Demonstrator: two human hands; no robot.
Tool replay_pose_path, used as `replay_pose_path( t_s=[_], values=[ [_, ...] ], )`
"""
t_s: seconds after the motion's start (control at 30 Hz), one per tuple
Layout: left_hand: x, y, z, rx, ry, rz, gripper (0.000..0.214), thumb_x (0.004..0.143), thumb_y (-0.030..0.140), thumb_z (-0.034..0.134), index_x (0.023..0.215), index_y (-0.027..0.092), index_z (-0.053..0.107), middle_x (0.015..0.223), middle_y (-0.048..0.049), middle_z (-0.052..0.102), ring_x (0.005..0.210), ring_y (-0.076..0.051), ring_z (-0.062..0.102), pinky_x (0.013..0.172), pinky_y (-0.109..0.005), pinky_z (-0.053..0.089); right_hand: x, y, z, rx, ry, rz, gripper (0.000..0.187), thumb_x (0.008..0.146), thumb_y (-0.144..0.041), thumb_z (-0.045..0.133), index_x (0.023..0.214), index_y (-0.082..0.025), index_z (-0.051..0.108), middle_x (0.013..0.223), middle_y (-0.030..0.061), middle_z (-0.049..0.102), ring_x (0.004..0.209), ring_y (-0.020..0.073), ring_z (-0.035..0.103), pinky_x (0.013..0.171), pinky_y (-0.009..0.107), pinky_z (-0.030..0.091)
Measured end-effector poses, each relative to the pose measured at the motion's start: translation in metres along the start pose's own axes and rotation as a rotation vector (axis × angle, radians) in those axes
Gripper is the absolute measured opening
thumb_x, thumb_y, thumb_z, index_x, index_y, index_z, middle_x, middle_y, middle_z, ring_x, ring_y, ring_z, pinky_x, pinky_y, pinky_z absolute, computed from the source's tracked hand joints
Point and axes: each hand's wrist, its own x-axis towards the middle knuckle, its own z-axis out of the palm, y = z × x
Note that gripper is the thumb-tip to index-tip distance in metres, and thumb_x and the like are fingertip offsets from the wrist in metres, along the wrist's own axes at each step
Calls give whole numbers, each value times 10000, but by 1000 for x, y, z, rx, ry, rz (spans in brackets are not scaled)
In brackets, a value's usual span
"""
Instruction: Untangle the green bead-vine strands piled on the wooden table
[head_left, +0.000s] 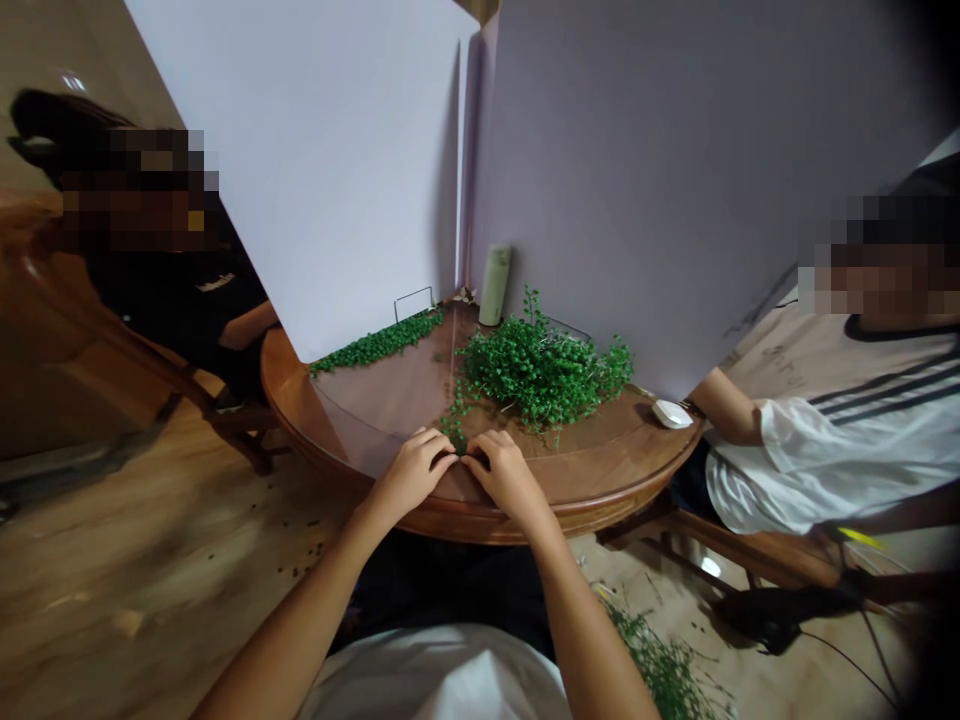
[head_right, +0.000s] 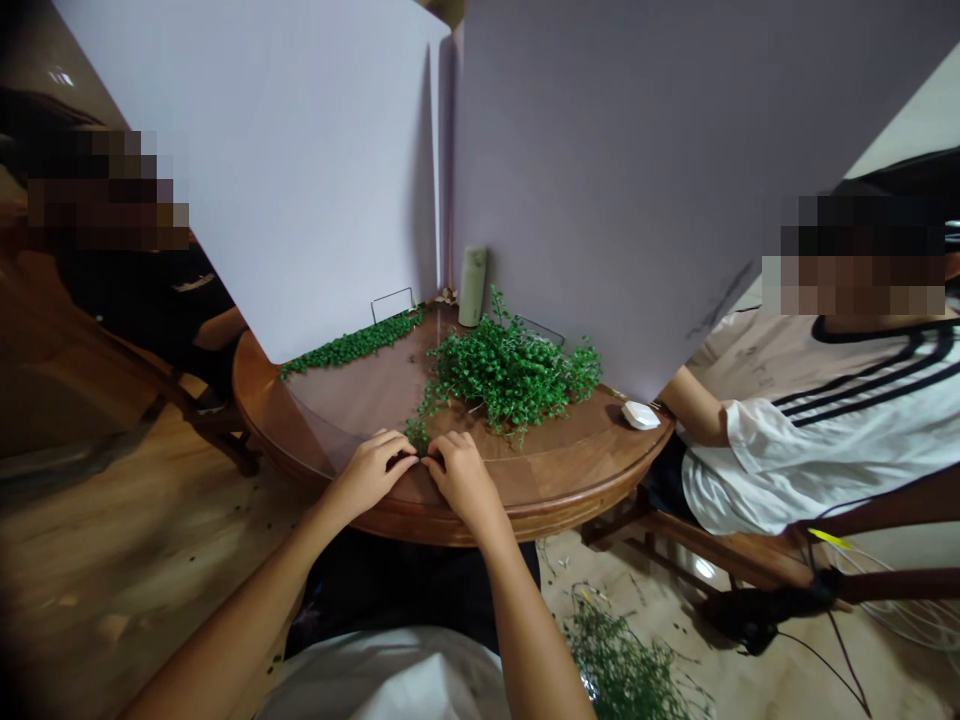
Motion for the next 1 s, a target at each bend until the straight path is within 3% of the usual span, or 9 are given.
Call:
replay_pose_path(
  t_s=[0.47, 0.57, 0.7, 0.83, 0.9, 1.0],
  values=[
    [-3, 2, 3, 44, 123, -68, 90, 910, 119, 612, 919, 206, 634, 904, -22, 706, 843, -183, 631, 835, -302, 503, -1, -3, -1, -27, 1, 22, 108, 905, -103, 664, 866, -200, 638, 913, 54, 644, 915, 228, 577, 825, 332, 453],
    [0, -5, -7, 60, 198, -113, 71, 918, 154, 616, 949, 210, 645, 886, -21, 709, 811, -178, 640, 824, -297, 512, -1, -2, 0, -30, 5, 29, 110, 902, -107, 672, 858, -200, 634, 906, 52, 642, 911, 226, 580, 820, 327, 449],
    [26, -35, -35, 109, 294, -196, 133, 893, 152, 630, 1005, 217, 658, 920, -35, 721, 838, -207, 672, 899, -355, 518, -1, -2, -1, -30, 9, 33, 109, 904, -118, 678, 851, -202, 634, 900, 48, 645, 905, 220, 580, 810, 316, 441],
    [53, -66, -64, 158, 434, -274, 318, 899, 88, 551, 1193, 200, 602, 1218, -122, 674, 1141, -269, 635, 1065, -441, 448, -1, -3, -1, -25, 15, 36, 113, 903, -120, 684, 845, -201, 630, 897, 47, 645, 903, 217, 582, 814, 313, 435],
    [52, -69, -68, 167, 466, -281, 337, 903, 73, 524, 1216, 181, 582, 1304, -150, 623, 1224, -278, 590, 1117, -454, 402, -1, -3, -1, -19, 15, 39, 116, 903, -119, 684, 845, -202, 628, 893, 45, 644, 899, 217, 582, 812, 312, 433],
    [32, -56, -57, 144, 406, -262, 255, 900, 107, 573, 1144, 176, 600, 1185, -128, 664, 1085, -261, 638, 1018, -407, 468, 0, -2, 0, -7, 14, 44, 115, 905, -121, 681, 851, -205, 625, 895, 41, 643, 900, 214, 582, 817, 309, 430]
  ],
)
